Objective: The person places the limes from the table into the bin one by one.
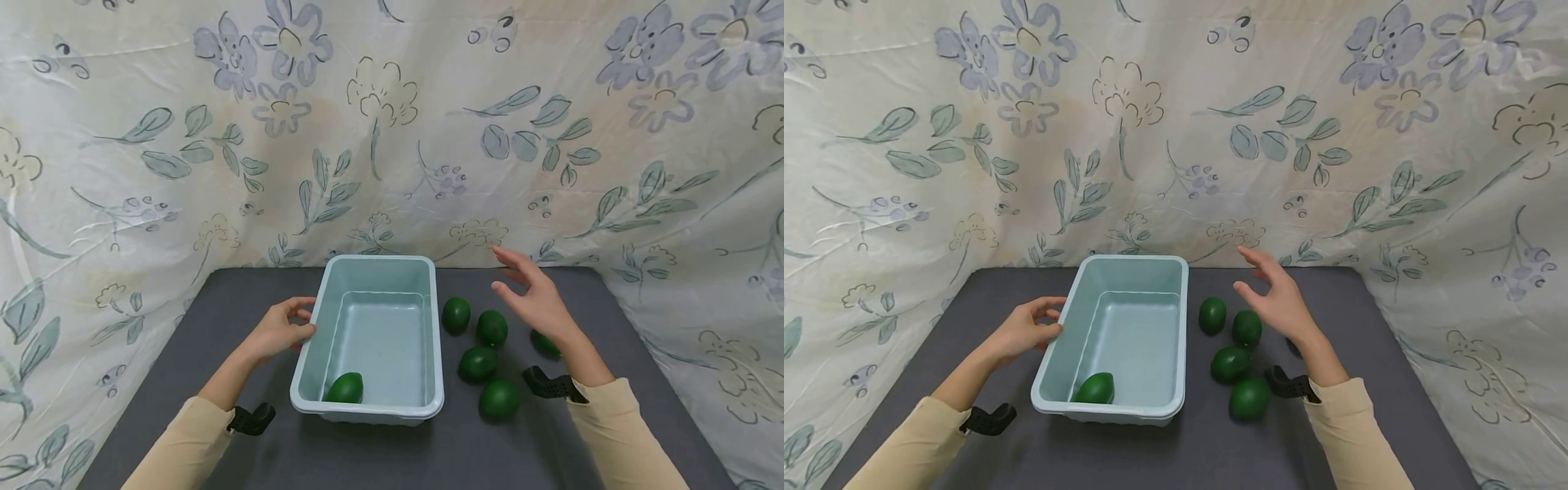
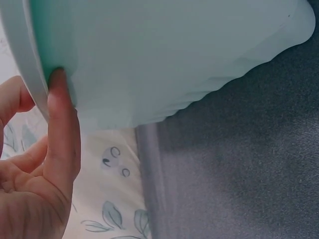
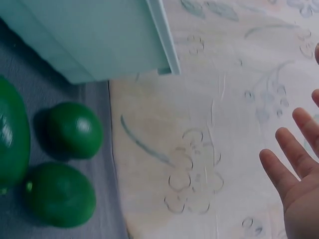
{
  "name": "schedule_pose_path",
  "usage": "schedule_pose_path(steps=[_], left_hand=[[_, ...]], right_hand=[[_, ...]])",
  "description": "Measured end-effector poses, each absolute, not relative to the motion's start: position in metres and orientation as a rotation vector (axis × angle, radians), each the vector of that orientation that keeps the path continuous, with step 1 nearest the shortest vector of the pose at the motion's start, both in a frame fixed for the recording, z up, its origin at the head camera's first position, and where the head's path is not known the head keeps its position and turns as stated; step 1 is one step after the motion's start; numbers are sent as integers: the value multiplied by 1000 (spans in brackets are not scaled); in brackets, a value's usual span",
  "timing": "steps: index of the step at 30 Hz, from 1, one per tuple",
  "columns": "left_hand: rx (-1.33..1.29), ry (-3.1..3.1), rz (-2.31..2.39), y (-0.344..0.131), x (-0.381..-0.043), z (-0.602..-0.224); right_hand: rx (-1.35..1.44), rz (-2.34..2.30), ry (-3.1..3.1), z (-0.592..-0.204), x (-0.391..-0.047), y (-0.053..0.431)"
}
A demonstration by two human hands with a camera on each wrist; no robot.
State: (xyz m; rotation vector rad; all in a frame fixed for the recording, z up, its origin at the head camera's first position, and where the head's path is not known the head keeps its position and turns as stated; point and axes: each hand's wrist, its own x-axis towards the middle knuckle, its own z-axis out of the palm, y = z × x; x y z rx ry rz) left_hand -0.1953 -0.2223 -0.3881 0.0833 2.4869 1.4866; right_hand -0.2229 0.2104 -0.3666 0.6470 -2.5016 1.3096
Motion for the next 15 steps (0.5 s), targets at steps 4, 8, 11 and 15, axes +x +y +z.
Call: schedule_pose_path(steps=[4, 8, 11, 15], left_hand=[[92, 2481, 1487, -222, -195, -387], [97, 2472, 1492, -222, -195, -388], [99, 2468, 1500, -222, -194, -388], [95, 2458, 1511, -223, -194, -388]], right_hand=[[589, 1305, -2494, -374, -221, 223], [520, 1264, -2505, -380, -217, 235], [468, 1250, -2510, -384, -213, 244], [432, 1236, -2498, -393, -210, 256]])
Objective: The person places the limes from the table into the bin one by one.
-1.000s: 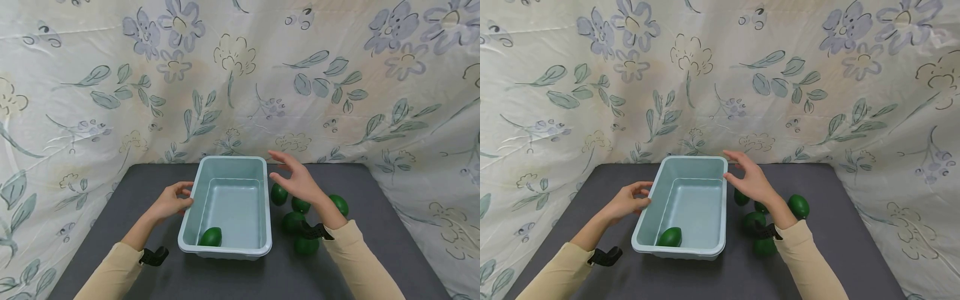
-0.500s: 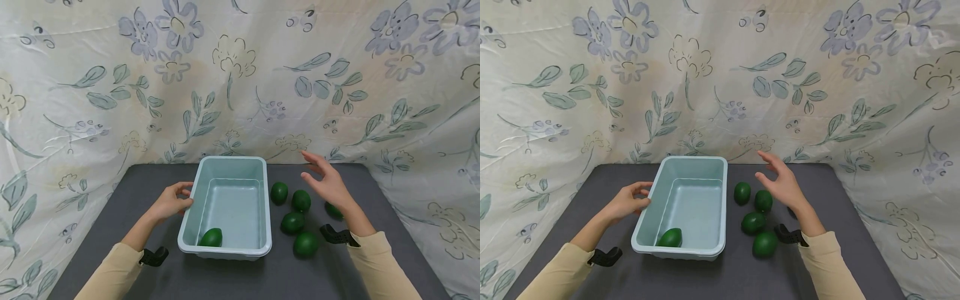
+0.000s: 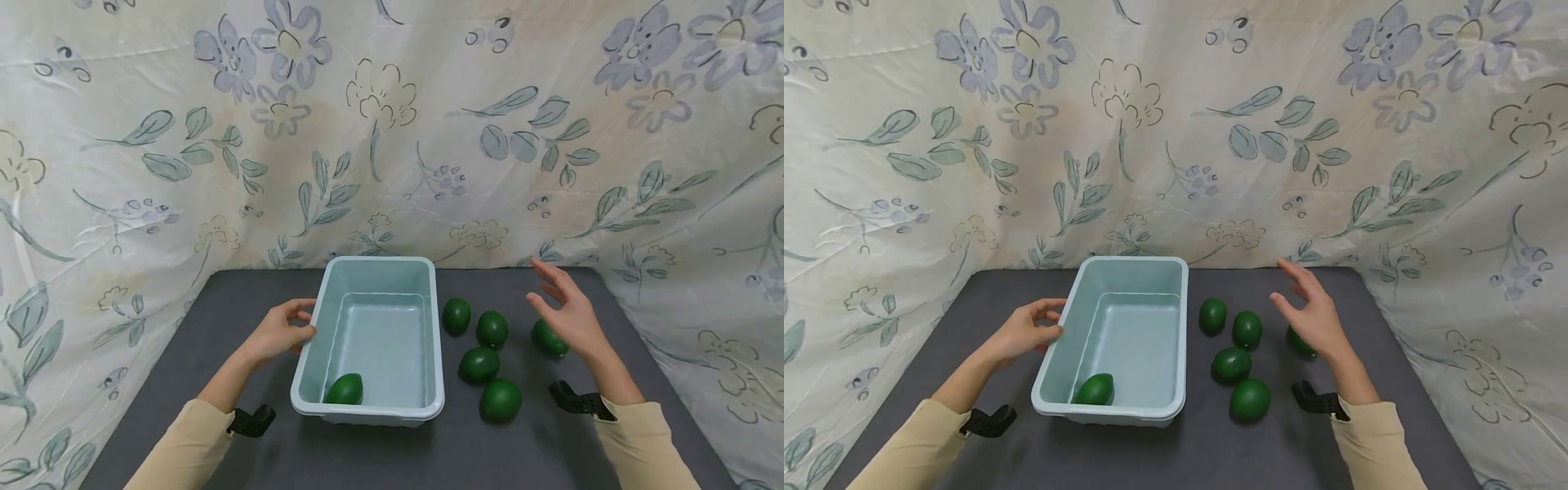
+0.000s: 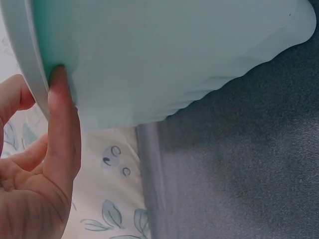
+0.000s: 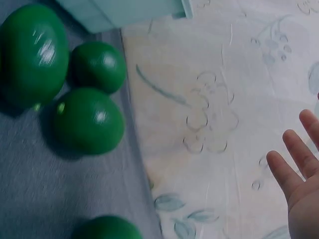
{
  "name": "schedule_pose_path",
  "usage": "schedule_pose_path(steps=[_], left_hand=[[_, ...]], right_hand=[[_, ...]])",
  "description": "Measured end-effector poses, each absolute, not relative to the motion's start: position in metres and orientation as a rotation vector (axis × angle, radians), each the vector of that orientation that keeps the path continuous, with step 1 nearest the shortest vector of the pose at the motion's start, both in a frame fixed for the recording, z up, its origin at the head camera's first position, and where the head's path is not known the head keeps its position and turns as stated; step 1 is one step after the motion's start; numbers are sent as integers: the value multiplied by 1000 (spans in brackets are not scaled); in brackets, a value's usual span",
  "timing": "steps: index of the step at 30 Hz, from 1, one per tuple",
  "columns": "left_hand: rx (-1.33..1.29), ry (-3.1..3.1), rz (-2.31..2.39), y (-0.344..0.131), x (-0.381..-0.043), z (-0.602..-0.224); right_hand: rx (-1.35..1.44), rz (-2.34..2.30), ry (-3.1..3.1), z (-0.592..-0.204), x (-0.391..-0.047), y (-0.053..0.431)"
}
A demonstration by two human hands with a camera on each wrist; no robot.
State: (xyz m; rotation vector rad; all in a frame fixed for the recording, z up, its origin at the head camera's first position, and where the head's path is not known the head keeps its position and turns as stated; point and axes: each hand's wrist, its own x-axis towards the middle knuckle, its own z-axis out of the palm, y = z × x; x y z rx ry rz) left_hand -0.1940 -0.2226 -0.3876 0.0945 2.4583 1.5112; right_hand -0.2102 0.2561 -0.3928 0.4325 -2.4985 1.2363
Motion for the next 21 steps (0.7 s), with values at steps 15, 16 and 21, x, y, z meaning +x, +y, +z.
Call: schedule_pose_path(steps=[15, 16, 21], left_hand=[[122, 2446, 1526, -229, -191, -391], [124, 2446, 1525, -230, -190, -391], [132, 2445, 1524, -231, -190, -391]], right_hand=[[203, 1190, -2600, -431, -195, 290], [184, 1200, -2615, -438, -197, 294], [96, 1114, -2649, -495, -216, 324]])
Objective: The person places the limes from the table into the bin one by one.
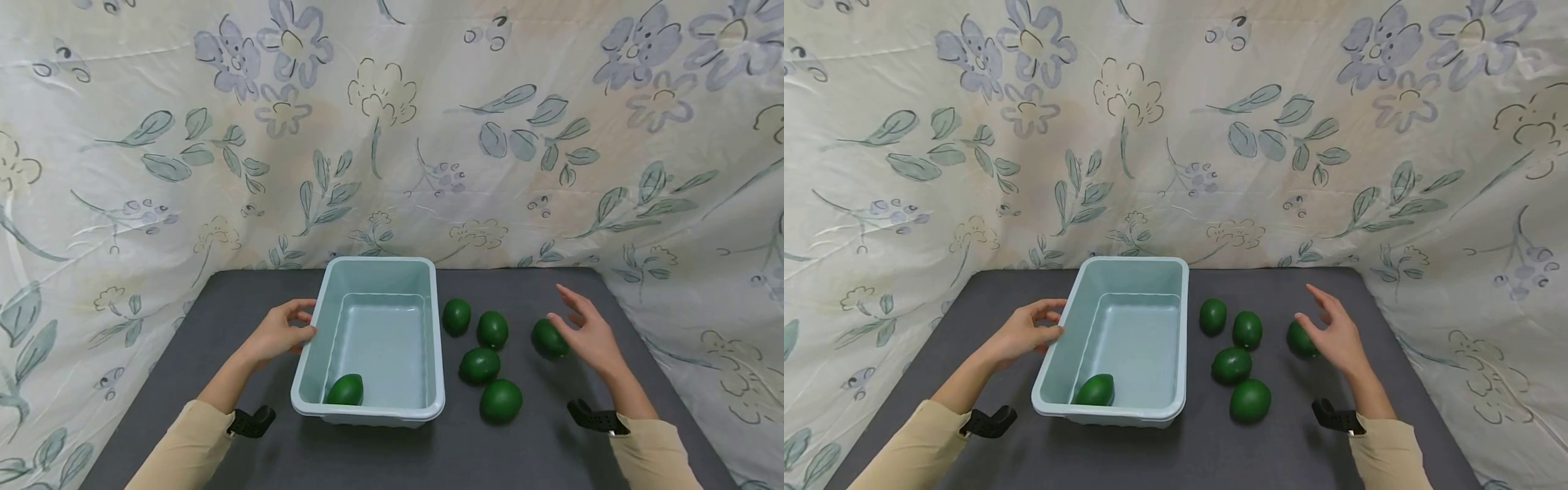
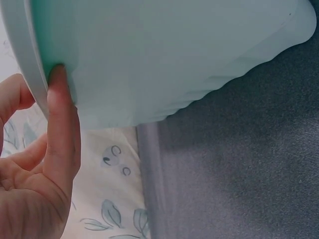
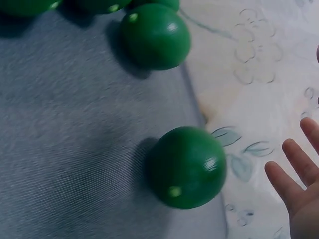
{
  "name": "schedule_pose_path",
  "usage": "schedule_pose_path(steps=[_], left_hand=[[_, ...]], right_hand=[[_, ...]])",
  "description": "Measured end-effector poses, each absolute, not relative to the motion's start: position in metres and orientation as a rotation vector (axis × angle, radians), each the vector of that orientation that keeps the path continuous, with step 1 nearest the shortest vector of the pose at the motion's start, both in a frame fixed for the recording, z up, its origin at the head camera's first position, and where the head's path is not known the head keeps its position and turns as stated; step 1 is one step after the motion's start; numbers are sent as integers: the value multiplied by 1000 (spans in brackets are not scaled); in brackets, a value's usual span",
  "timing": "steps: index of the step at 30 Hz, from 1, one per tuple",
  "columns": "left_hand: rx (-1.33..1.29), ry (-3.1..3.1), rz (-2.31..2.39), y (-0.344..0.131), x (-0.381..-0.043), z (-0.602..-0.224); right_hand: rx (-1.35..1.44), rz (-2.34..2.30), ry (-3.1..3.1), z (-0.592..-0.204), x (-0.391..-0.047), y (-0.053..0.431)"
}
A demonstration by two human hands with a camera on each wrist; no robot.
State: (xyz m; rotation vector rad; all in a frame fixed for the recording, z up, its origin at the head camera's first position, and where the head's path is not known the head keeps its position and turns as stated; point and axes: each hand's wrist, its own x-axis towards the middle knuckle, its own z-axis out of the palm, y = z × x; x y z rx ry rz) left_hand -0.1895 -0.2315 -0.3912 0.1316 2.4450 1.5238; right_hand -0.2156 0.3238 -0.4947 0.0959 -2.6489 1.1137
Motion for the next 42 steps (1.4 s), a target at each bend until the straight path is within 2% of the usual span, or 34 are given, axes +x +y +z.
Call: schedule_pose_path(steps=[4, 7, 14, 42], left_hand=[[133, 2445, 1520, -232, -190, -391], [134, 2448, 1514, -232, -191, -391], [131, 2444, 1516, -233, -191, -390], [112, 2434, 1515, -231, -191, -386]], right_hand=[[93, 1048, -2667, -533, -231, 344], [79, 1018, -2682, -545, -232, 347], [106, 1078, -2771, -478, -190, 301], [102, 912, -2822, -500, -191, 302]])
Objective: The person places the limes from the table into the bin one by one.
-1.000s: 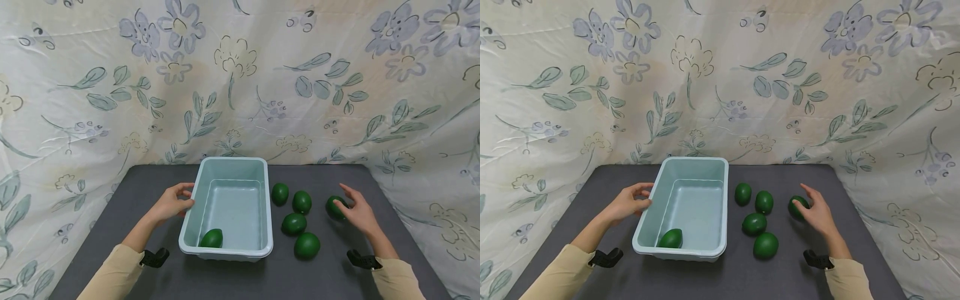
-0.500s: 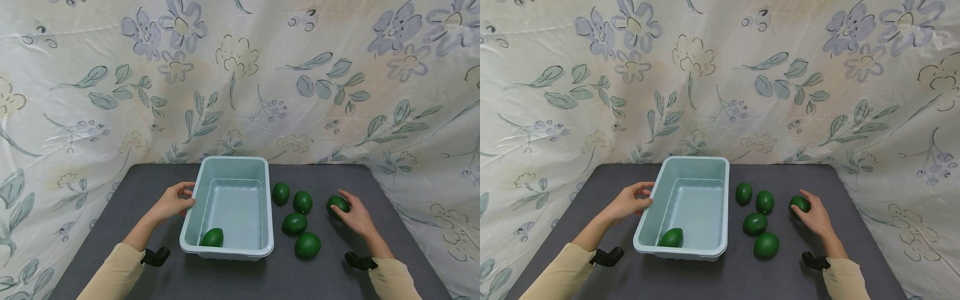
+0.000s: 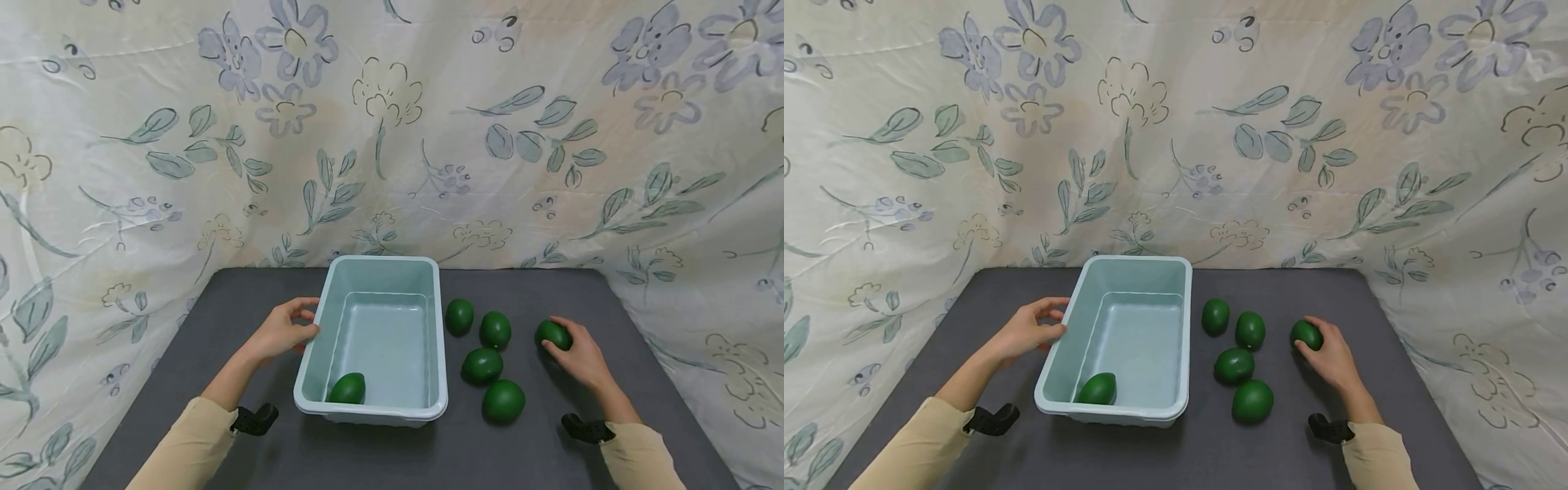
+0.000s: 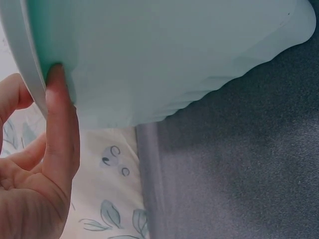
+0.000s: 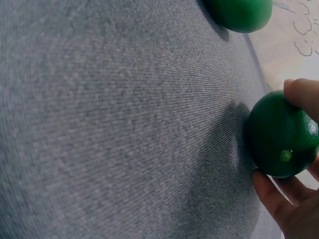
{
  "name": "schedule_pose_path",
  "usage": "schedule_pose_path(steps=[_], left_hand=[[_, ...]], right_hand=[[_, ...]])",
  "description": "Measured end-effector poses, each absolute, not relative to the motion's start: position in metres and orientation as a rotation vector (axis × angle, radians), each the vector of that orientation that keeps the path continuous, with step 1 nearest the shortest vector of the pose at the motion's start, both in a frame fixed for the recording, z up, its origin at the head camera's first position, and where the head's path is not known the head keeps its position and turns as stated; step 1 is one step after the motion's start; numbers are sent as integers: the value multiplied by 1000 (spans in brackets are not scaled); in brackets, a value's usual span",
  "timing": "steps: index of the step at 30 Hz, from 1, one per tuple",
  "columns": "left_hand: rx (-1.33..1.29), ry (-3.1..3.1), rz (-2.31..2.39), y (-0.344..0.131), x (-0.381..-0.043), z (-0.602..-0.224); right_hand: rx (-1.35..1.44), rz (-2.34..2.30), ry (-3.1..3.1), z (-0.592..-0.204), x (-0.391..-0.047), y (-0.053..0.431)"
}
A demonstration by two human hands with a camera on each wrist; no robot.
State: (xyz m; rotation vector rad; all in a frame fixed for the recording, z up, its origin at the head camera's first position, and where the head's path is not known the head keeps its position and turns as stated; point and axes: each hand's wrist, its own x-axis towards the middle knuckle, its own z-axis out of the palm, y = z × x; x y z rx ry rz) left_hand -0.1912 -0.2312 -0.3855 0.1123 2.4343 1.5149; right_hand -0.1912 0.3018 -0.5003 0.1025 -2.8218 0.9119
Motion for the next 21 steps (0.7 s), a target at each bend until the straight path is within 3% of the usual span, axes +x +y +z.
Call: schedule_pose_path(steps=[21], left_hand=[[118, 2452, 1514, -232, -189, -387]], right_hand=[[121, 944, -2764, -479, -195, 291]])
